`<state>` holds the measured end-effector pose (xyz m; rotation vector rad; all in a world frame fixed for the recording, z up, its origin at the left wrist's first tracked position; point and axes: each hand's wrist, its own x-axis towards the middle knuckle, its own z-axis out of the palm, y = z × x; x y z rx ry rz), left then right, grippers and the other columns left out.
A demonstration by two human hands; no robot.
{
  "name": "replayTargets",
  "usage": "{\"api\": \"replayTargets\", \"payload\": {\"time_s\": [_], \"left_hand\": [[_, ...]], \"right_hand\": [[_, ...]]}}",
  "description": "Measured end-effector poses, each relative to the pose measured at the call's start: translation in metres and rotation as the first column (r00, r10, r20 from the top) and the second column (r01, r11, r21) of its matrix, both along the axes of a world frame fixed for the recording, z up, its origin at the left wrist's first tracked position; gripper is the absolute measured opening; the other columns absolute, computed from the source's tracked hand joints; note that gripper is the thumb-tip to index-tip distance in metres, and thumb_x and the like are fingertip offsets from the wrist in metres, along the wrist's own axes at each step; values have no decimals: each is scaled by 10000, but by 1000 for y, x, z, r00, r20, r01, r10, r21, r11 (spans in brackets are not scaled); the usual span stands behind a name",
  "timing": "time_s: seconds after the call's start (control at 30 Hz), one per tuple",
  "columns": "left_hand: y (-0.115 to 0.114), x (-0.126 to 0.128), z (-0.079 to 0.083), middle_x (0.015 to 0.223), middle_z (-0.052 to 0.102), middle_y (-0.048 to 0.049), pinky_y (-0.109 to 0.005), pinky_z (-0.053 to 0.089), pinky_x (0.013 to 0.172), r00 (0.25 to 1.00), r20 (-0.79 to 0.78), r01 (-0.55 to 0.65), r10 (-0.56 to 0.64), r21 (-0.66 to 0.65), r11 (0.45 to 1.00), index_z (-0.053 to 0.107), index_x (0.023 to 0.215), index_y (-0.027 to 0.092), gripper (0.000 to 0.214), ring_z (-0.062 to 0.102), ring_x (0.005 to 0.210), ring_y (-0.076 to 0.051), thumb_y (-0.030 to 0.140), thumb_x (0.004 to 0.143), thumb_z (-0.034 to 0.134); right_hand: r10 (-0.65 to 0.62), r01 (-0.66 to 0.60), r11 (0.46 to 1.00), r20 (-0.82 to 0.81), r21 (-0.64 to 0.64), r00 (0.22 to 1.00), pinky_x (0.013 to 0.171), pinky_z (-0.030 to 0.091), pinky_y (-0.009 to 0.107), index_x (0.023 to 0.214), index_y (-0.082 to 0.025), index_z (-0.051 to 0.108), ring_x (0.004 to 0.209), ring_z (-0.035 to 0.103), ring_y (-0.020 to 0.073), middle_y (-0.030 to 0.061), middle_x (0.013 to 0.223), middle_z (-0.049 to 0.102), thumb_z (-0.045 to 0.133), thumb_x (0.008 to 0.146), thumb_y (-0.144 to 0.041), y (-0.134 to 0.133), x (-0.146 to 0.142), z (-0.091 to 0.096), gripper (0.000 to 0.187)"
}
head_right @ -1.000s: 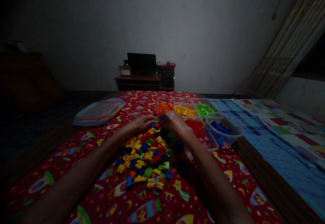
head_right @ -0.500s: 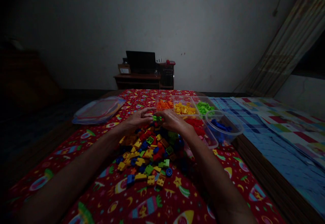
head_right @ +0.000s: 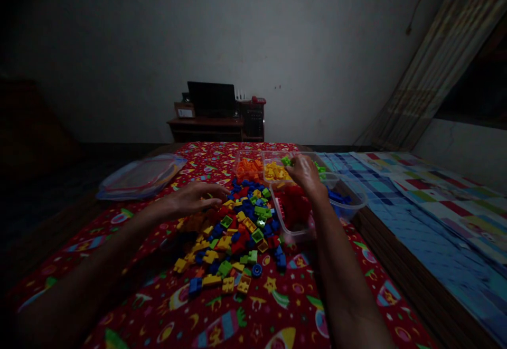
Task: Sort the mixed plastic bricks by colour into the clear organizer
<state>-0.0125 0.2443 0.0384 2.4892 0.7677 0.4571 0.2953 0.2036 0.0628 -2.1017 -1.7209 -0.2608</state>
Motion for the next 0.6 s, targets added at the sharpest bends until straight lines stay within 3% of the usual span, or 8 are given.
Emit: {"api": "replayTargets", "payload": {"time_s": [0.13,0.27,0.4,0.5,0.6], "left_hand": [[-16,1,2,1017,709,-27,-269,489,820,992,-99,88,-79,91,992,679,1059,253,288,651,924,-197,306,812,540],[-21,6,-7,1036,682,-36,-266,472,864,984,-147,129,-101,188,974,670,1058,257,291,623,960,-192,217,794,555],[-15,6,-15,1020,672,-34,-243,476,808,976,-198,132,-89,213,968,658,1066,239,289,617,931,-175,183,815,525],[-9,4,-16,984,684,-23,-233,479,757,977,-202,103,-65,181,978,659,1054,235,263,627,867,-166,210,827,529],[-6,3,-12,949,701,-25,-238,479,755,984,-174,76,-49,155,985,667,1030,217,249,638,834,-168,213,818,536]], "right_hand": [[-207,207,975,-8,85,978,679,391,286,926,-88,683,837,602,238,177,919,676,479,822,-221,-3,35,-13,266],[-226,229,967,-39,110,973,765,426,317,1048,-38,647,941,605,272,216,1007,666,460,836,-204,-6,39,-10,328],[58,-54,998,-111,42,992,733,452,282,1057,-102,675,819,644,208,135,885,705,459,839,-182,-10,11,9,316],[247,-268,957,-169,-114,954,672,455,238,1063,-123,678,736,645,162,100,857,712,507,828,-184,-13,-18,16,298],[332,-339,891,-77,-301,940,672,442,222,1048,-154,688,813,642,170,97,953,707,575,777,-168,-15,-44,11,294]]}}
